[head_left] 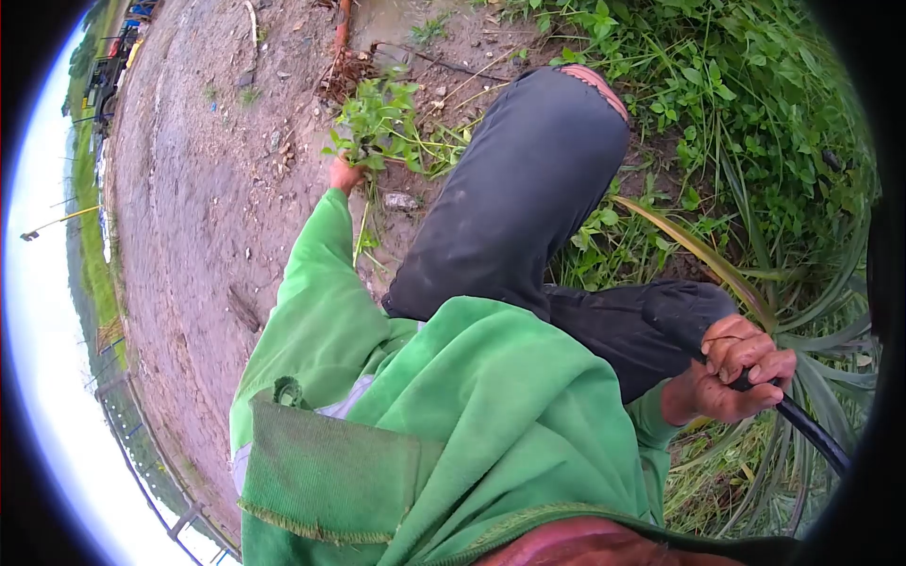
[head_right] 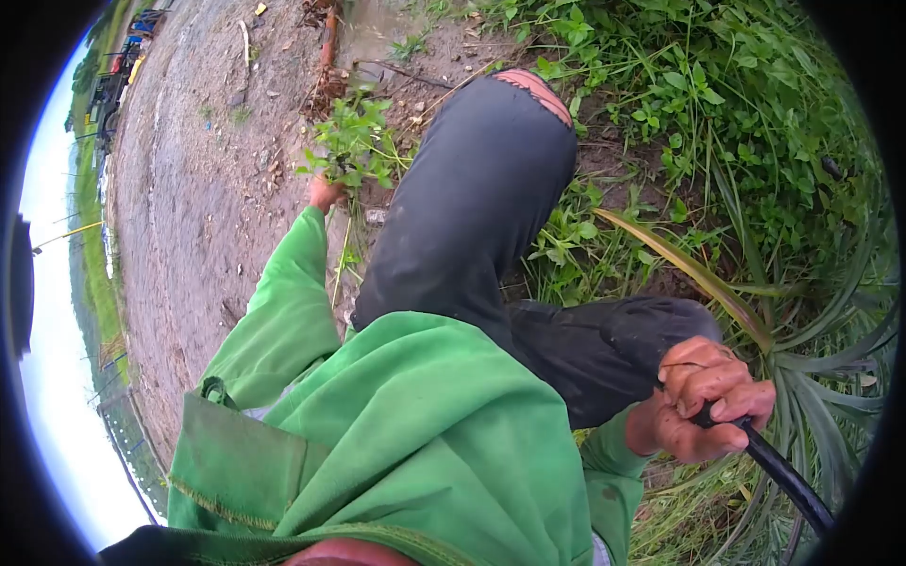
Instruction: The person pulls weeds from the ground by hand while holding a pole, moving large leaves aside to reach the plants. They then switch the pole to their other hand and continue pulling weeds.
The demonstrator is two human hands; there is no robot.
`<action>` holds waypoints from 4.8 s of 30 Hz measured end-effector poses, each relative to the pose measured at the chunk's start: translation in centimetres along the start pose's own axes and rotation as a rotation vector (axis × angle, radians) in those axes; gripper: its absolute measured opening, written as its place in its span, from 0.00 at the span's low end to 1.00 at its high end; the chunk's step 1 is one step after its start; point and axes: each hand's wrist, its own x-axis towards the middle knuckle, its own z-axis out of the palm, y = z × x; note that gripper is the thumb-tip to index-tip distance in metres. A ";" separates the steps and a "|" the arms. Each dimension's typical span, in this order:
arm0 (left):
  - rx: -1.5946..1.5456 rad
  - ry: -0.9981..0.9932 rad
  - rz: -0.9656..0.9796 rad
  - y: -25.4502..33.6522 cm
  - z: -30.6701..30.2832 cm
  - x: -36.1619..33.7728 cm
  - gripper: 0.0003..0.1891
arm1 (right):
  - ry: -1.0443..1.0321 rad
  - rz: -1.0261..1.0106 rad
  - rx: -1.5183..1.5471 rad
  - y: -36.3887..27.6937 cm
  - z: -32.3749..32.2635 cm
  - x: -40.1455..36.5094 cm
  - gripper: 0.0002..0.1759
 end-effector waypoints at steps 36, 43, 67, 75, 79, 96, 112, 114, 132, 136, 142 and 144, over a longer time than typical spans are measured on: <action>0.239 0.435 -0.353 9.1 -4.6 2.7 0.31 | -0.054 0.017 0.046 -0.5 -1.5 -0.2 0.21; -0.070 0.612 0.285 16.8 -2.9 -2.2 0.29 | -0.040 0.021 -0.007 -1.0 -1.0 0.8 0.21; -0.195 0.102 0.624 45.2 26.2 15.3 0.30 | 0.153 -0.038 -0.195 2.8 -0.4 6.1 0.21; -0.415 0.228 0.568 46.2 30.5 19.2 0.25 | 0.274 -0.056 -0.323 4.3 1.3 7.7 0.22; -0.425 0.225 0.697 46.0 30.5 20.0 0.29 | 0.270 -0.033 -0.330 5.0 1.7 8.7 0.22; -0.403 0.104 0.377 49.4 33.1 22.3 0.13 | 0.292 0.032 -0.296 4.7 3.4 9.4 0.21; -0.584 0.056 0.445 48.0 27.4 20.5 0.12 | 0.269 -0.013 -0.333 5.0 2.5 8.8 0.22; -0.418 -0.064 0.447 46.2 27.6 23.0 0.13 | 0.243 -0.004 -0.312 4.9 2.1 8.6 0.22; -0.245 -0.197 0.504 41.4 19.3 16.4 0.11 | 0.223 -0.017 -0.262 4.4 1.4 8.1 0.22; -0.082 -0.136 0.534 38.8 15.1 11.5 0.13 | 0.245 -0.021 -0.266 4.4 1.2 7.9 0.22; 0.126 -0.256 0.568 28.8 11.3 5.3 0.12 | 0.243 0.009 -0.261 4.3 1.0 7.7 0.22; 0.126 -0.297 0.476 24.9 10.4 4.7 0.13 | 0.245 0.007 -0.260 4.4 1.0 7.6 0.22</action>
